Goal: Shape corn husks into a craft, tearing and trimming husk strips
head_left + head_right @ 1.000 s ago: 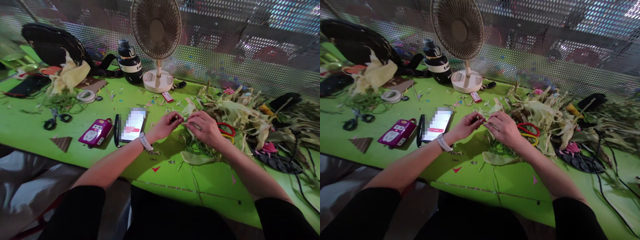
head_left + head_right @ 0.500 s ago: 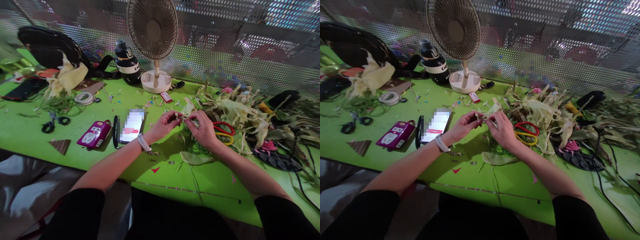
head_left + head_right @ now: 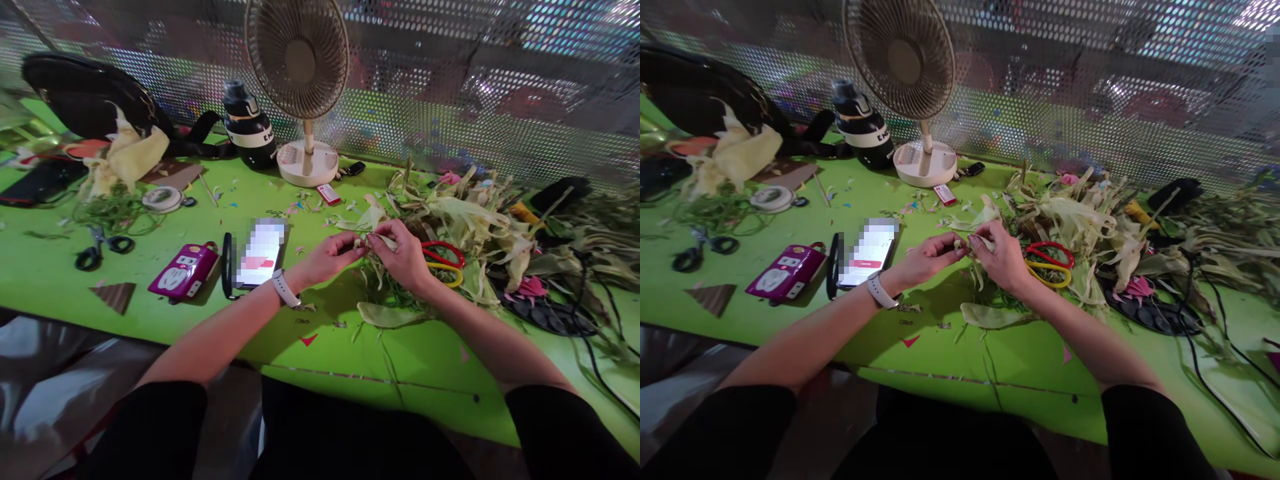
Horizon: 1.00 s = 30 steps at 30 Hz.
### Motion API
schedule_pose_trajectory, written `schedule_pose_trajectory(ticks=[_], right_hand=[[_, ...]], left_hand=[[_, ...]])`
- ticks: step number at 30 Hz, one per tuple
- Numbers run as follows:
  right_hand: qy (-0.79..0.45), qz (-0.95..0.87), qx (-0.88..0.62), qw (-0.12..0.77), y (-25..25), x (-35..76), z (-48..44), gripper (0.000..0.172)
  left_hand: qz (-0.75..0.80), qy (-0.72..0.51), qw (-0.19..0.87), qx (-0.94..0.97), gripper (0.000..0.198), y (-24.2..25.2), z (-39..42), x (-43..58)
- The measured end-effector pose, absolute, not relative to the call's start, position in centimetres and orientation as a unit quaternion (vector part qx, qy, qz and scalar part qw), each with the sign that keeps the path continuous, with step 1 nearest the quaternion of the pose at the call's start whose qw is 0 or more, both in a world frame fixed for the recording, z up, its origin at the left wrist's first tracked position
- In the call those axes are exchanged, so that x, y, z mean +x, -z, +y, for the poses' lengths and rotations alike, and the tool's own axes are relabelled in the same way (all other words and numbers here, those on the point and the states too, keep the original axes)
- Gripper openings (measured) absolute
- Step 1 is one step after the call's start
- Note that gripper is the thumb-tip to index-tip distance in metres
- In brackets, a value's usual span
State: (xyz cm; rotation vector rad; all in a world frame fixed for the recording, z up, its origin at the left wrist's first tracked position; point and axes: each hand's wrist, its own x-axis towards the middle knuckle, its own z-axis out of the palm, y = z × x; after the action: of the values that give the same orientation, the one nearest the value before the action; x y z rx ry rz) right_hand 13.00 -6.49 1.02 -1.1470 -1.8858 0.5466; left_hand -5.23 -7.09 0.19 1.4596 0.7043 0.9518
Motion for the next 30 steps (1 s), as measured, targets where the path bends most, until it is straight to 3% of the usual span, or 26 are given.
schedule_pose_trajectory(ticks=[7, 13, 19, 22, 25, 30], right_hand=[[-0.321, -0.702, -0.481, 0.415, -1.7, 13.3, -5.7, 0.020], [-0.498, -0.606, -0.471, 0.403, -3.1, 14.3, -5.3, 0.052], [-0.631, -0.521, -0.405, 0.407, -4.2, 14.5, -5.3, 0.024], [-0.691, -0.490, -0.371, 0.380, -4.3, 14.7, -5.3, 0.024], [-0.681, -0.520, -0.350, 0.379, -4.0, 14.8, -5.2, 0.033], [-0.534, -0.619, -0.377, 0.436, -3.1, 14.5, -5.3, 0.031]], left_hand=[[0.313, -0.394, 0.592, 0.629, 0.023, 0.3, -6.2, -5.7], [0.390, -0.436, 0.578, 0.569, 0.019, 0.5, -5.4, -6.1], [0.382, -0.456, 0.626, 0.505, 0.027, 0.5, -5.3, -6.2], [0.368, -0.465, 0.636, 0.494, 0.028, 0.3, -5.4, -6.1], [0.351, -0.470, 0.642, 0.493, 0.027, 0.2, -5.6, -6.0], [0.324, -0.465, 0.668, 0.482, 0.026, -0.1, -5.8, -5.9]])
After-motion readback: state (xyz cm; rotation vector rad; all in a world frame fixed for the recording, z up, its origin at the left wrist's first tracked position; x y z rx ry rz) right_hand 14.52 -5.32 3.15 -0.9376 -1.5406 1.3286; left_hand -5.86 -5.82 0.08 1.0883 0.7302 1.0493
